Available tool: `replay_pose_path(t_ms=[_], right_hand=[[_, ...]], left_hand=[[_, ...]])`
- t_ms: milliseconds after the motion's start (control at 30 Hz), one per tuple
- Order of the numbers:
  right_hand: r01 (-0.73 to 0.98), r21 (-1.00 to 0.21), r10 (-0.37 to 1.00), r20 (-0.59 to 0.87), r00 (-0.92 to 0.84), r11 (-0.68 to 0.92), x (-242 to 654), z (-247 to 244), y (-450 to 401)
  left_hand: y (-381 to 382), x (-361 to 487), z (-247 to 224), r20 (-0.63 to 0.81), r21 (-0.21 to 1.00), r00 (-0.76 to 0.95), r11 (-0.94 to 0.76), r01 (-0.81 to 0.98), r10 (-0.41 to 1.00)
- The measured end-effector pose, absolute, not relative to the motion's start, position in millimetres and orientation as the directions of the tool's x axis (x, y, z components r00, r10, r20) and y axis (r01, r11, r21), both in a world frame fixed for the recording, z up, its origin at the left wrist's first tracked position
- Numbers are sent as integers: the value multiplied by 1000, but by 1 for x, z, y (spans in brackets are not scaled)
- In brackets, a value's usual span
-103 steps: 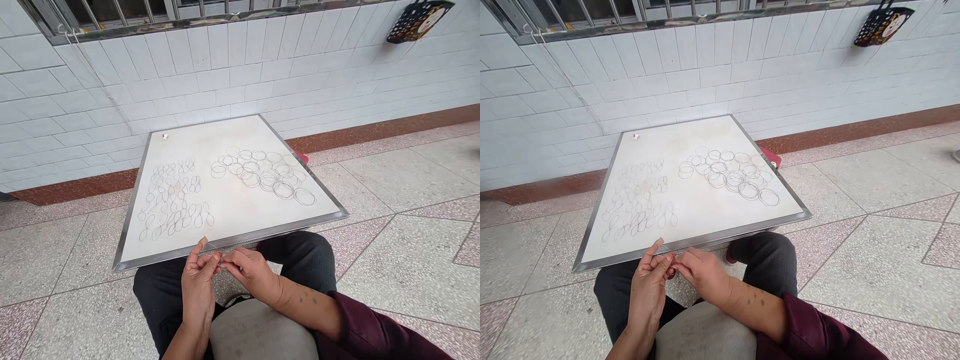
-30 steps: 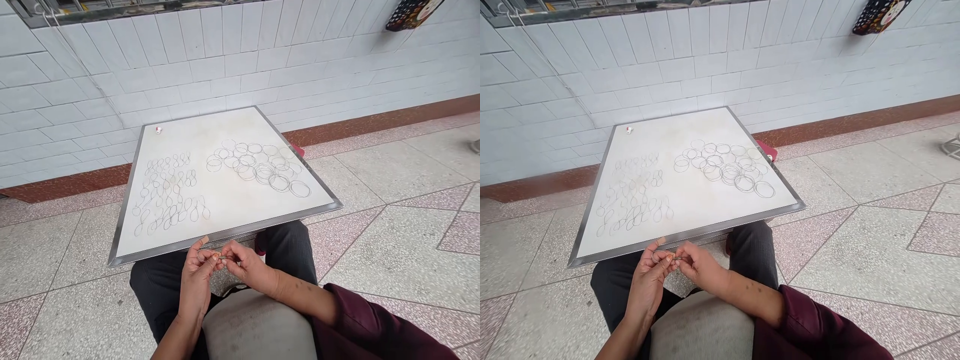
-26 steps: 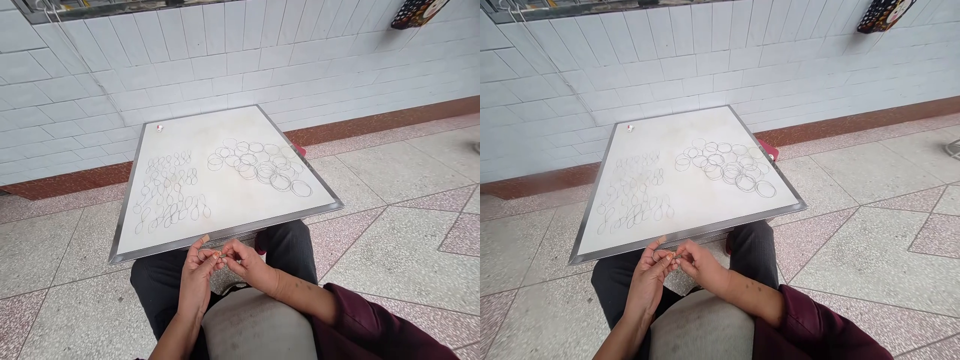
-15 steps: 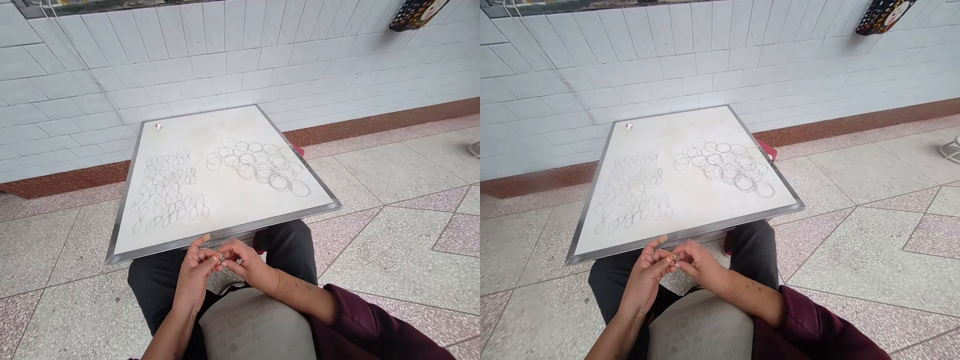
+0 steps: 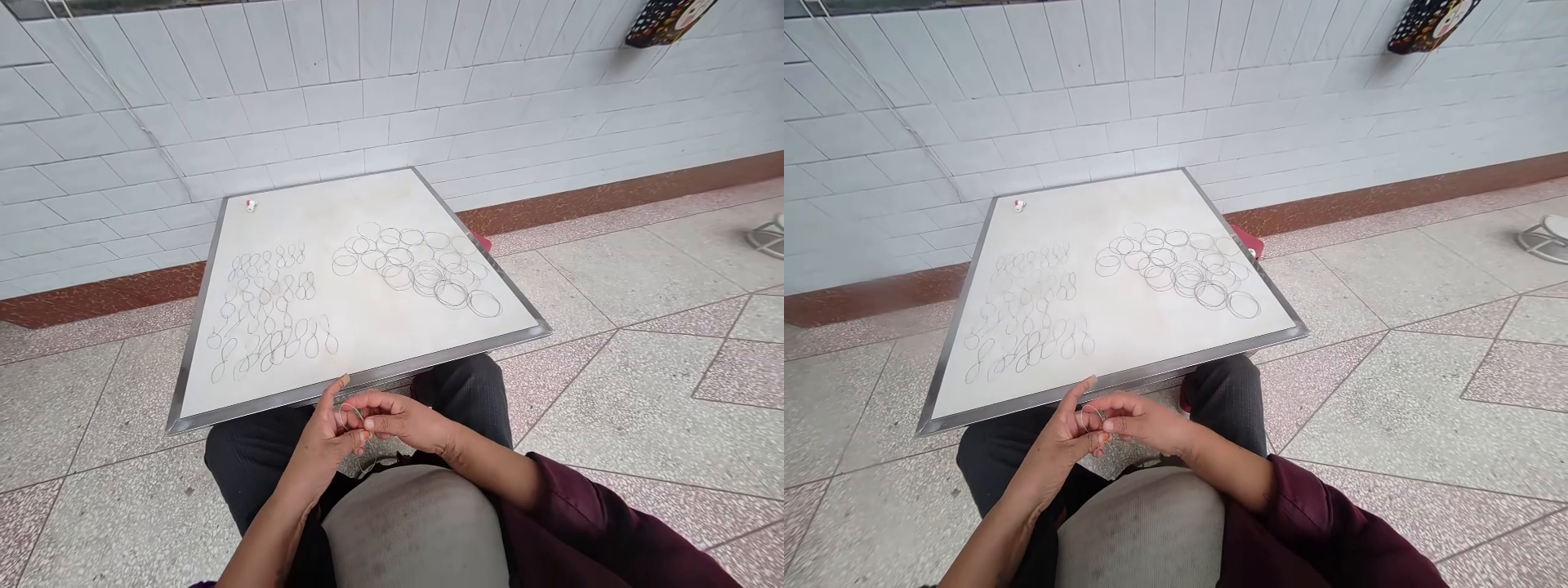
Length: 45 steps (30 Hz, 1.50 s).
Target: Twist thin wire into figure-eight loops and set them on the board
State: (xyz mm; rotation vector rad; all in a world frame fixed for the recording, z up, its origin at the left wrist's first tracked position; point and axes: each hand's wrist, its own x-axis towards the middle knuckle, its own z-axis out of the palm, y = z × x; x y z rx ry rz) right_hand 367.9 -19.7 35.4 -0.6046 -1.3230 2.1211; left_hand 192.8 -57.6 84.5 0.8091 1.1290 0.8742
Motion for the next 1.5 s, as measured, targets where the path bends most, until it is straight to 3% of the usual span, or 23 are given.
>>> replay_pose_path(t_ms=[267, 400, 833, 1000, 1300, 1500], right_hand=[[-226, -900, 537, -10, -844, -372, 372, 43, -5], [-309, -861, 580, 21, -814, -404, 370, 41, -3], [-311, -875, 642, 0, -767, -371, 370, 41, -1], [-304, -878, 663, -20, -748, -370, 372, 39, -2], [-320, -887, 737, -33, -675, -332, 371, 43, -2], [-369, -875, 779, -15, -627, -314, 367, 42, -3]], left_hand=[[-54, 190, 82, -488, 825, 279, 541, -161, 827], [-53, 194, 89, -509, 817, 243, 552, -167, 826], [-57, 187, 96, -533, 768, 260, 590, -251, 805], [-63, 186, 97, -457, 831, 245, 509, -225, 855], [-69, 195, 88, -363, 916, 4, 358, -182, 932], [-72, 198, 83, -321, 936, -39, 311, -163, 946]])
